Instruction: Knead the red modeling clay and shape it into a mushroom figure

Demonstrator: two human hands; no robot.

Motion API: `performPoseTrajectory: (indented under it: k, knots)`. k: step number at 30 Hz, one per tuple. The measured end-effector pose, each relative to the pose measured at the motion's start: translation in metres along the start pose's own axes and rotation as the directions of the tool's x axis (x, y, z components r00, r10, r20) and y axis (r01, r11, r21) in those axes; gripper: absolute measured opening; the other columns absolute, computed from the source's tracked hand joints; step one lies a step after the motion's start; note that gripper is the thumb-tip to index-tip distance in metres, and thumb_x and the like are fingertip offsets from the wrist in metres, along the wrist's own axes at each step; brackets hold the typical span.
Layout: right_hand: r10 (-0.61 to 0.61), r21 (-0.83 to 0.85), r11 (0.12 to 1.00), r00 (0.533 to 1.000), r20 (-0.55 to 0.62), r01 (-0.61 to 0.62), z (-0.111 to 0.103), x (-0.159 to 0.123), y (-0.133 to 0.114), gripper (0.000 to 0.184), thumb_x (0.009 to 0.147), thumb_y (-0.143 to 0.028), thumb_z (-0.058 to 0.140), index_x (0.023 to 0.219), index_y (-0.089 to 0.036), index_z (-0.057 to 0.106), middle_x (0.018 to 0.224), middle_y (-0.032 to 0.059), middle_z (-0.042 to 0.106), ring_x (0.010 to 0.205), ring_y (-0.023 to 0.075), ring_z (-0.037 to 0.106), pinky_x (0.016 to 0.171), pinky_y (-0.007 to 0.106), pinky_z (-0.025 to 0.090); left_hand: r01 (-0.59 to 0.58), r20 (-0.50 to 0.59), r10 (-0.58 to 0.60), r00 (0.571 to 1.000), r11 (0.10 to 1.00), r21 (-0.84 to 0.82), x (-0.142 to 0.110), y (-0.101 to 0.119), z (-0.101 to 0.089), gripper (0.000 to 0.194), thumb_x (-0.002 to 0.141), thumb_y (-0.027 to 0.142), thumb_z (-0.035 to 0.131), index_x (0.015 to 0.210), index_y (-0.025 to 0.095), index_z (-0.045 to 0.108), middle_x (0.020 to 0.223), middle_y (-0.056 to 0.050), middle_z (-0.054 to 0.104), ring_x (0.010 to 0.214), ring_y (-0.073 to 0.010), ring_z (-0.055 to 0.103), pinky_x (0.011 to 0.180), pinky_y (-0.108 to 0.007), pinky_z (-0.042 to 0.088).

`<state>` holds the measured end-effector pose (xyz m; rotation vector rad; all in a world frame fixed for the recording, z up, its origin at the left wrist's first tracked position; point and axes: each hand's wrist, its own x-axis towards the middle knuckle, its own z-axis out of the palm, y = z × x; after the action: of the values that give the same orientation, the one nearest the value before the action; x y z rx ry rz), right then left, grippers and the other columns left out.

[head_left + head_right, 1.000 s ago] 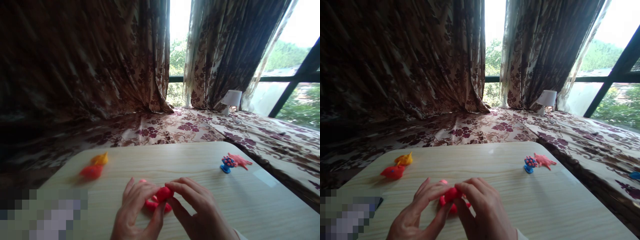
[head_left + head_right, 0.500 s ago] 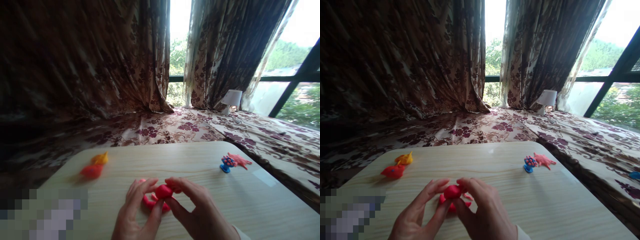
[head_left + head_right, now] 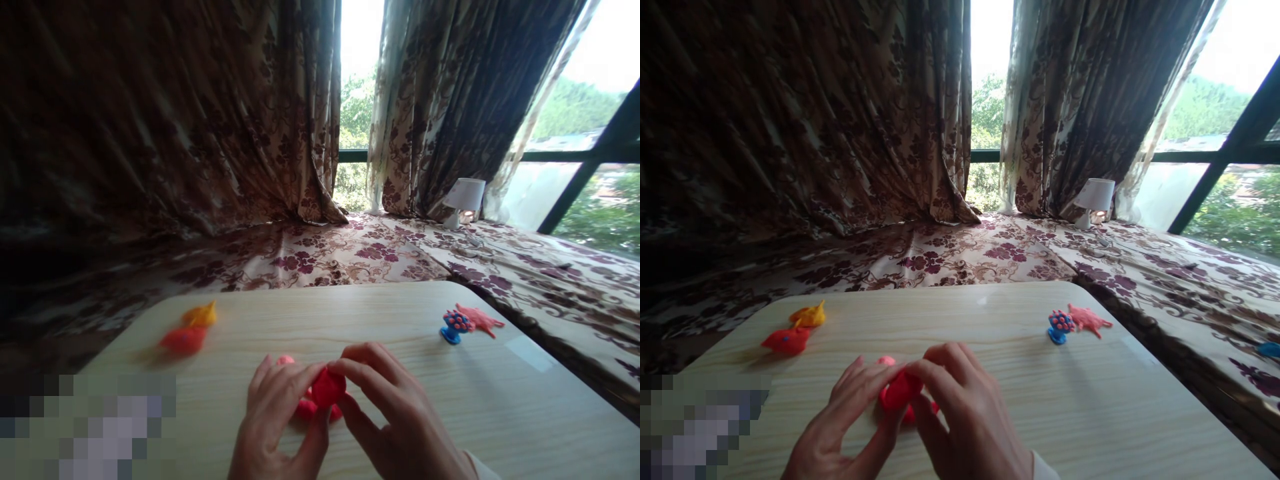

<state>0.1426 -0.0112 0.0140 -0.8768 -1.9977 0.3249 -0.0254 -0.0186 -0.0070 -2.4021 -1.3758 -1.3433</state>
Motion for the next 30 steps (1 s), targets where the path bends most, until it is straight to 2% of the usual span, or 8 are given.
performPoseTrajectory:
  k: [4,15,21,25,30]
  knots:
    - [-0.011,-0.028,1.0,1.0,-0.03,0.01,-0.0001,-0.0013,0.0011,0.031,0.084,-0.011,0.054,0.112,-0.024,0.056,0.094,0.0049,0.057,0.085,0.0169,0.056,0.073,0.028,0.049,-0.059,-0.024,0.059,0.998,0.998,-0.019,-0.0006,-0.0034,0.0016,0.031,0.078,0.015,0.059,0.108,0.023,0.056,0.094,-0.001,0.07,0.087,-0.0161,0.066,0.104,-0.04,0.034]
    - [0.031,-0.029,0.999,0.999,0.023,-0.03,-0.0035,-0.0004,-0.0012,0.023,0.088,-0.014,0.05,0.107,-0.023,0.06,0.085,0.0039,0.058,0.076,0.0156,0.055,0.065,0.027,0.046,-0.047,0.007,0.047,0.999,0.998,-0.03,0.0013,-0.0016,0.0019,0.029,0.077,0.019,0.063,0.105,0.026,0.058,0.088,0.003,0.072,0.086,-0.0162,0.067,0.102,-0.039,0.035]
    - [0.074,-0.022,0.997,0.992,0.103,-0.072,-0.0082,0.003,-0.0016,0.028,0.087,-0.018,0.055,0.114,-0.024,0.055,0.099,0.0051,0.059,0.087,0.0178,0.055,0.075,0.03,0.047,-0.013,0.042,0.014,0.999,1.0,-0.014,0.0005,-0.0026,0.0019,0.028,0.081,0.022,0.059,0.108,0.026,0.055,0.096,0.002,0.072,0.088,-0.016,0.068,0.103,-0.039,0.036]
    - [0.036,-0.052,0.998,0.995,0.089,-0.032,-0.0076,0.0036,-0.0012,0.022,0.088,-0.017,0.053,0.107,-0.026,0.059,0.091,0.0035,0.06,0.082,0.0175,0.054,0.07,0.03,0.046,-0.037,0.05,0.038,0.998,0.999,-0.02,-0.0005,-0.0011,0.0013,0.03,0.08,0.02,0.058,0.109,0.024,0.055,0.098,0.001,0.072,0.094,-0.0169,0.066,0.102,-0.037,0.039]
    - [-0.058,-0.129,0.989,0.996,0.069,0.066,-0.0073,0.0023,-0.0008,0.024,0.088,-0.014,0.051,0.109,-0.022,0.058,0.089,0.0062,0.06,0.077,0.0185,0.052,0.064,0.03,0.046,-0.028,0.048,0.028,0.998,1.0,-0.007,-0.0002,0.0024,0.0041,0.026,0.08,0.025,0.059,0.106,0.024,0.058,0.097,0.0,0.073,0.097,-0.0184,0.065,0.1,-0.037,0.041]
